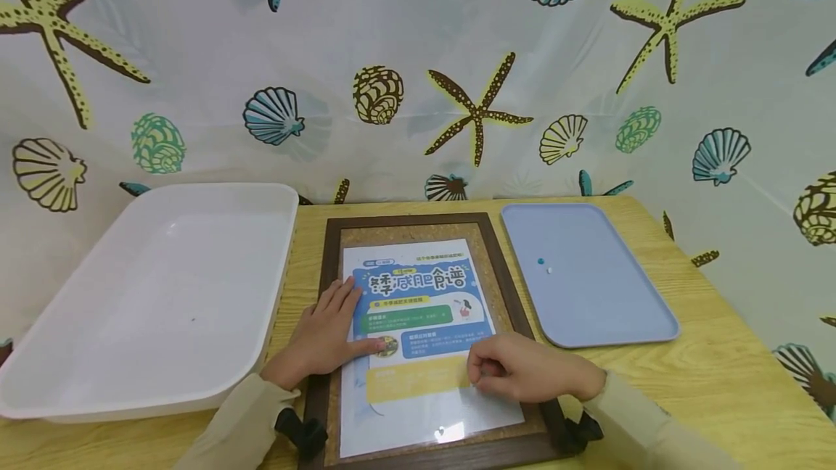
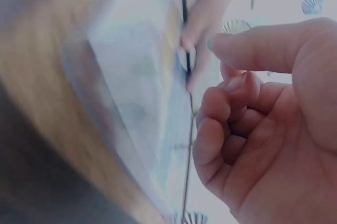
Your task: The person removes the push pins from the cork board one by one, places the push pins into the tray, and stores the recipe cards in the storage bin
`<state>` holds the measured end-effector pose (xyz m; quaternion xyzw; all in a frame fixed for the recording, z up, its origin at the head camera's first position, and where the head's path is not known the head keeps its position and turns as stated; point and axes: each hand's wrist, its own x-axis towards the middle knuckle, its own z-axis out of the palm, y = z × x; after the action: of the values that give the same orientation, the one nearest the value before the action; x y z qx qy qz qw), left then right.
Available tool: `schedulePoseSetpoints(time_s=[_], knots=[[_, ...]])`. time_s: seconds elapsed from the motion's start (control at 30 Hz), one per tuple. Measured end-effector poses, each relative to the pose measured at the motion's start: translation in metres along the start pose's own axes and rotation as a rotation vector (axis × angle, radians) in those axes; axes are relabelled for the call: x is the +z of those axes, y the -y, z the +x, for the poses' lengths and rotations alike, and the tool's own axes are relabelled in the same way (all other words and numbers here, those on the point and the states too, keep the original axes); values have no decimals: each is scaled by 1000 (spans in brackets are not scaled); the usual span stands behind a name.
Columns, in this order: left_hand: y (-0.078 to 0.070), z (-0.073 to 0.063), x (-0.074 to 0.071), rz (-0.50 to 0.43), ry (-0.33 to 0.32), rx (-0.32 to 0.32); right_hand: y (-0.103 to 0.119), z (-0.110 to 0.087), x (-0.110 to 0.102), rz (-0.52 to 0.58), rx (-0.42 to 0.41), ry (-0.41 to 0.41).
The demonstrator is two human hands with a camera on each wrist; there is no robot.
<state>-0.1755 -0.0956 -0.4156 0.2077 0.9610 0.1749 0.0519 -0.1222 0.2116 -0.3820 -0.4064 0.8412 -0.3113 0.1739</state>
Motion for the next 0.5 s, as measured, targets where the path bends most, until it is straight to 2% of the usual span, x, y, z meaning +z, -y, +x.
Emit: schedulePoseSetpoints(time_s=[0.27, 0.5], knots=[[-2, -1, -3, 9, -3, 2, -21, -11, -26, 3, 67, -125], [-3, -2, -4, 5, 10, -4, -38, -20, -37, -10, 113, -185]])
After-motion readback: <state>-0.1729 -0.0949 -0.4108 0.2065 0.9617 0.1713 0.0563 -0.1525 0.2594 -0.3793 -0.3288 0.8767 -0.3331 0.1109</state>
